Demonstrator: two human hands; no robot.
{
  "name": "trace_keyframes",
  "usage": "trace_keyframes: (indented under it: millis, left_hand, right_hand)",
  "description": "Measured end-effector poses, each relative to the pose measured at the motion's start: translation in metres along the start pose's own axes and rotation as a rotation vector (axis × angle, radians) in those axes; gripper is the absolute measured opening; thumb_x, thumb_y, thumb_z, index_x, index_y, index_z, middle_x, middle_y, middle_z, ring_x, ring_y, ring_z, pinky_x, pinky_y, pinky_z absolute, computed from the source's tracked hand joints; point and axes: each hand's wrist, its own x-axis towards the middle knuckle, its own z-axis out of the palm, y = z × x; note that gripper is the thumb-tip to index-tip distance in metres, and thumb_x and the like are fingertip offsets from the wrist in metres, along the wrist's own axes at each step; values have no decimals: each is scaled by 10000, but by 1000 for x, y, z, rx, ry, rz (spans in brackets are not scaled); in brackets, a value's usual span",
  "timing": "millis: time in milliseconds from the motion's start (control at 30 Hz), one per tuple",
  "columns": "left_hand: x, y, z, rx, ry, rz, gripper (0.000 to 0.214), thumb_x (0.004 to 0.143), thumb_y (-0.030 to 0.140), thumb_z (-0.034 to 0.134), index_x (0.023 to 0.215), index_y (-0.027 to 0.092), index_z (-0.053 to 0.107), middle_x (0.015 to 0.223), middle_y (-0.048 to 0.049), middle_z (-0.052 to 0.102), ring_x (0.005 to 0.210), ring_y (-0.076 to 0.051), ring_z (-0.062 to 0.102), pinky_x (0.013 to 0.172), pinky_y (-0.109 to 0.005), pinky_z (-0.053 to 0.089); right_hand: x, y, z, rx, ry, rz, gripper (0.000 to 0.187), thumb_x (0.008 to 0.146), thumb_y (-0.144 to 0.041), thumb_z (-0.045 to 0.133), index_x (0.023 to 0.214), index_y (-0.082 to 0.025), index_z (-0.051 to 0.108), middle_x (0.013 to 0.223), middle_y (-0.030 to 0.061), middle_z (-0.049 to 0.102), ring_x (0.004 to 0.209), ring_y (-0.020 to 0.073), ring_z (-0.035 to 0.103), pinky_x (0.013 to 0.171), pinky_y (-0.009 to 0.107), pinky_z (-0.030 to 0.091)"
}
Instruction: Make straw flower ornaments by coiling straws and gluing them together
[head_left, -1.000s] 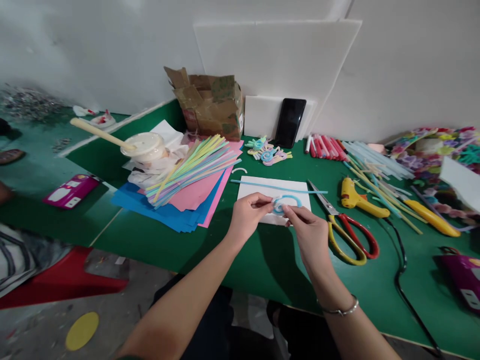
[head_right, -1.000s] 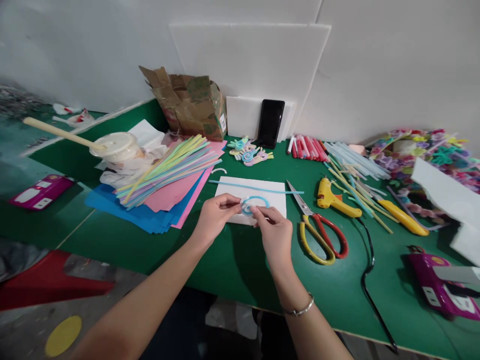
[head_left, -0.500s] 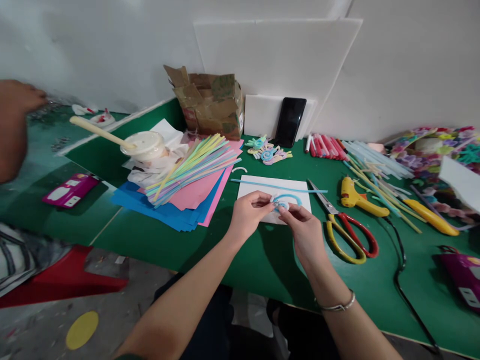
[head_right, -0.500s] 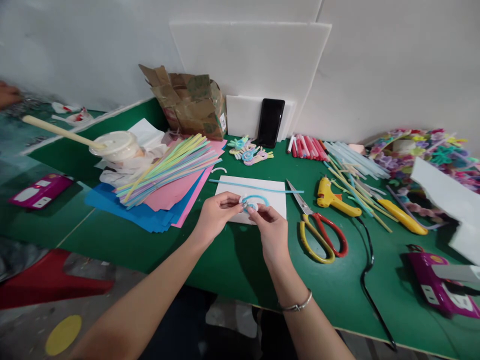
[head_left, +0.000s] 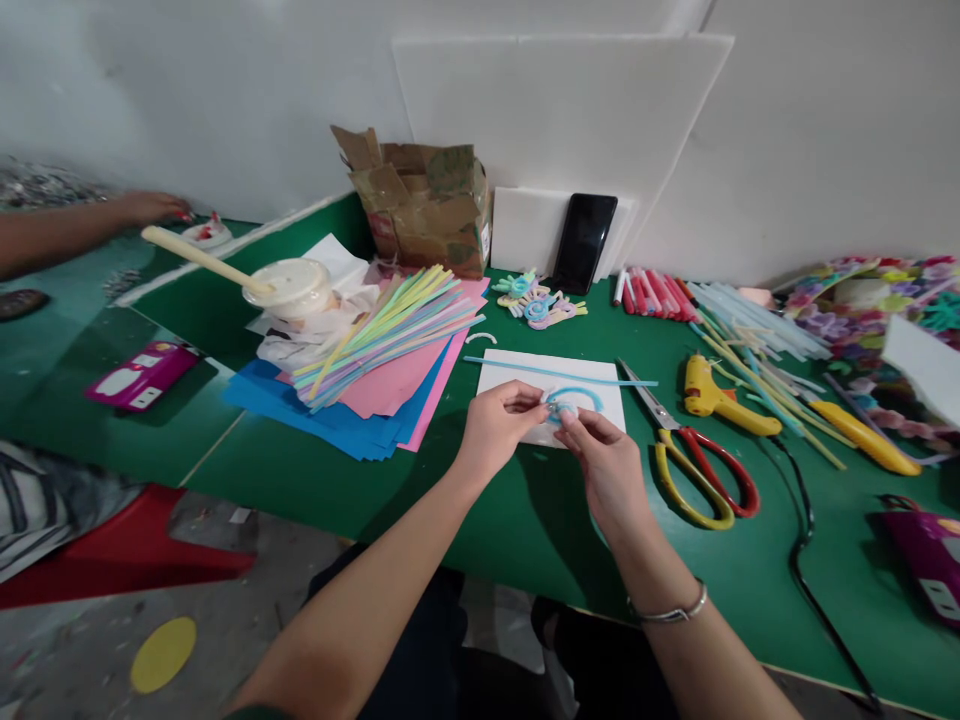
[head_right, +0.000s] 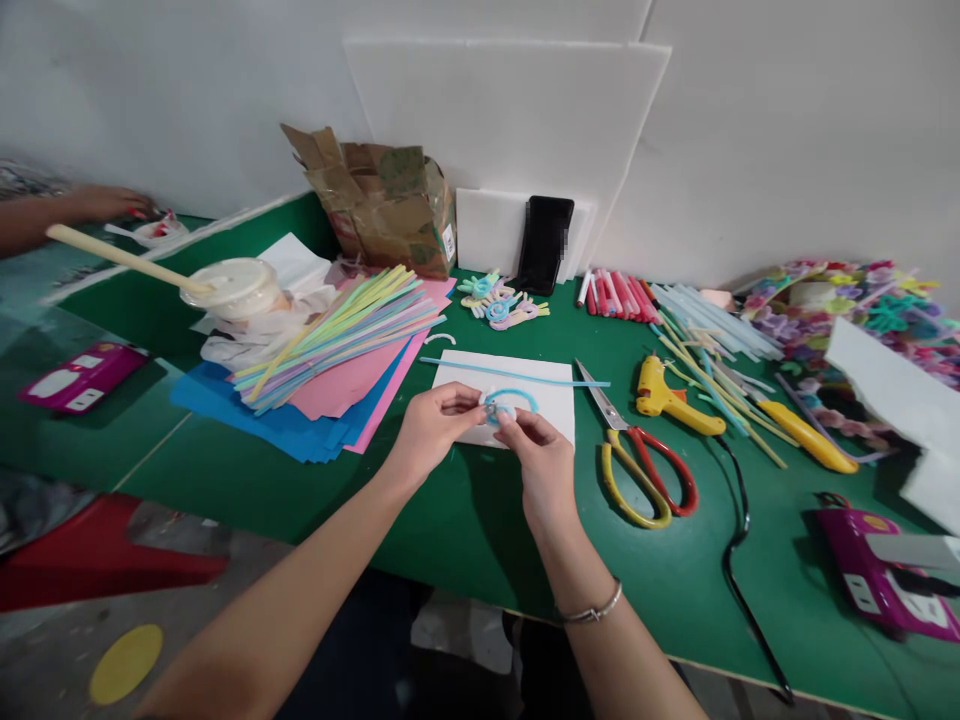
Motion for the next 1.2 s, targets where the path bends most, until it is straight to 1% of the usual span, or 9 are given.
trace_keyframes:
  millis: [167, 300, 333, 500, 633, 767, 867, 1000, 1200]
  left_hand:
    - [0, -1, -1, 8, -33, -8, 81, 614, 160, 682, 691, 148, 661, 721, -41, 688, 711, -162, 646, 717, -274, 506]
    - [-3, 2, 0, 20, -33, 22, 257, 652, 168, 662, 908, 180, 682, 717, -22, 684, 715, -153, 644, 713, -258, 501]
    - [-4, 3, 0, 28, -23, 29, 262, 662, 170, 656, 922, 187, 681, 717, -18, 683, 714, -151, 644, 711, -253, 499]
    - [-4, 2, 4, 28, 37, 26, 53, 658, 196, 660, 703, 176, 679, 740, -21, 692, 716, -163, 648, 707, -256, 498]
    - [-3, 1, 4, 17, 43, -7, 76, 655, 234, 670, 698, 172, 678, 746, -29, 696, 722, -175, 651, 705, -273, 498]
    - [-2, 1, 3, 14, 37, -30, 62, 642, 226, 675, 671, 171, 673, 710, -29, 691, 705, -177, 648, 696, -275, 497]
    - [-2, 2, 3, 23, 50, -22, 44, 636, 204, 670, 661, 167, 669, 697, -29, 686, 695, -172, 643, 689, -270, 494]
    - [-3, 3, 3, 26, 56, -14, 29, 640, 187, 658, 658, 165, 664, 700, -27, 684, 688, -164, 641, 679, -264, 492]
    - [-4, 1, 6, 14, 47, -10, 34, 643, 197, 661, 660, 167, 664, 699, -23, 684, 693, -164, 645, 671, -256, 496]
  right_hand:
    - [-1, 2, 2, -27, 30, -24, 258, 536, -329, 782, 741, -186, 719, 779, 10, 696, 647, 125, 596, 643, 295, 518]
    - [-1, 1, 3, -8, 52, -10, 231, 509, -313, 797, 684, -184, 719, 732, -3, 690, 602, 106, 580, 635, 285, 519]
    - [0, 1, 3, -3, 50, -8, 226, 510, -308, 798, 683, -185, 720, 729, -5, 689, 599, 101, 577, 635, 279, 518]
    - [0, 0, 2, 10, 51, -15, 208, 518, -297, 797, 678, -186, 722, 724, -3, 692, 646, 116, 593, 649, 284, 526]
    - [1, 0, 1, -11, 27, 2, 214, 530, -304, 792, 694, -183, 728, 743, 7, 702, 649, 121, 597, 655, 290, 527]
    - [1, 1, 0, -28, 26, 11, 228, 534, -313, 790, 707, -177, 729, 753, 15, 705, 640, 125, 601, 663, 305, 532]
    - [1, 1, 0, -40, 21, -10, 228, 534, -300, 791, 714, -175, 728, 754, 10, 703, 657, 131, 607, 683, 313, 536]
    - [0, 1, 1, -52, -7, -45, 200, 556, -278, 785, 724, -184, 731, 745, -4, 701, 671, 122, 602, 684, 289, 536]
    - [-1, 2, 4, -28, 28, -26, 215, 560, -297, 779, 735, -180, 735, 788, 14, 706, 708, 140, 603, 633, 278, 538]
